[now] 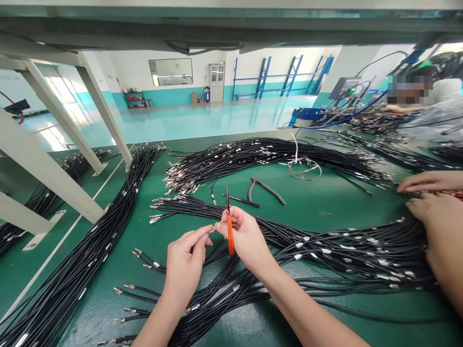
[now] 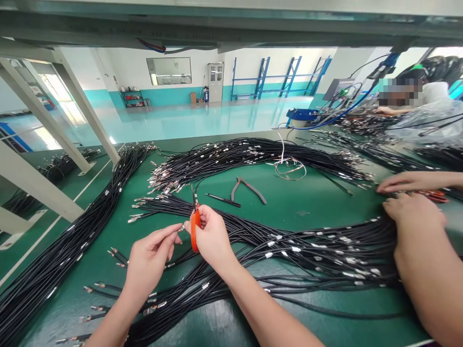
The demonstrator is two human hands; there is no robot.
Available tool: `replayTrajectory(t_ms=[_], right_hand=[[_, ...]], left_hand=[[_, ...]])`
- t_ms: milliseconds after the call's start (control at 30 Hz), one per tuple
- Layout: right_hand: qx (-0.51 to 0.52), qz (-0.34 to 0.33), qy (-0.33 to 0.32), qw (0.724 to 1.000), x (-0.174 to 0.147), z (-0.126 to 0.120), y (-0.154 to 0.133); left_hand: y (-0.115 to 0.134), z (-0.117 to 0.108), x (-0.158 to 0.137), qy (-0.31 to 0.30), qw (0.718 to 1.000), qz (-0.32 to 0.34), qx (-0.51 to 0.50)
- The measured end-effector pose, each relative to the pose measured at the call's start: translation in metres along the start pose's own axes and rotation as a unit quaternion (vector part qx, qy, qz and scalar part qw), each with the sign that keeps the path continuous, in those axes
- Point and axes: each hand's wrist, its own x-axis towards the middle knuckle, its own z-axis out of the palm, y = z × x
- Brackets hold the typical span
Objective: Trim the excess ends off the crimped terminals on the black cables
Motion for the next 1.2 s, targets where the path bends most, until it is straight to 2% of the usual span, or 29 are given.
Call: replayTrajectory(t_ms=[267,433,500,800,1000,1100,1200], right_hand=[[0.027,0.025,0.008,0.999,-0.001,0.001,0.001],[0.027,0.034,0.004,0.999,-0.001,0.001,0.0],[0.022,0.033,0.005,0.999,-0.002,0.001,0.0],[0.023,0.034,0.003,0.999,-0.005,0.003,-0.001],[0.027,0.029,-0.006,0.999,-0.006,0.004,-0.002],[0.026,0.014,-0.01,0.999,-0.006,0.004,0.0],[0.025,-0.006,-0.001,1.0,-0.005,0.005,0.003]], left_hand=[[0.003,0.0,0.001,0.021,0.999,-0.024,0.024],[0.0,-0.004,0.003,-0.026,0.997,0.048,0.051],[0.0,-0.005,0.003,-0.026,0.996,0.059,0.055],[0.004,-0.005,0.006,-0.003,0.999,-0.031,-0.036],[0.002,-0.009,0.011,0.018,0.998,-0.035,-0.04],[0.002,-0.011,0.01,0.036,0.999,-0.005,-0.014],[0.008,-0.008,0.003,0.108,0.99,0.076,0.039]])
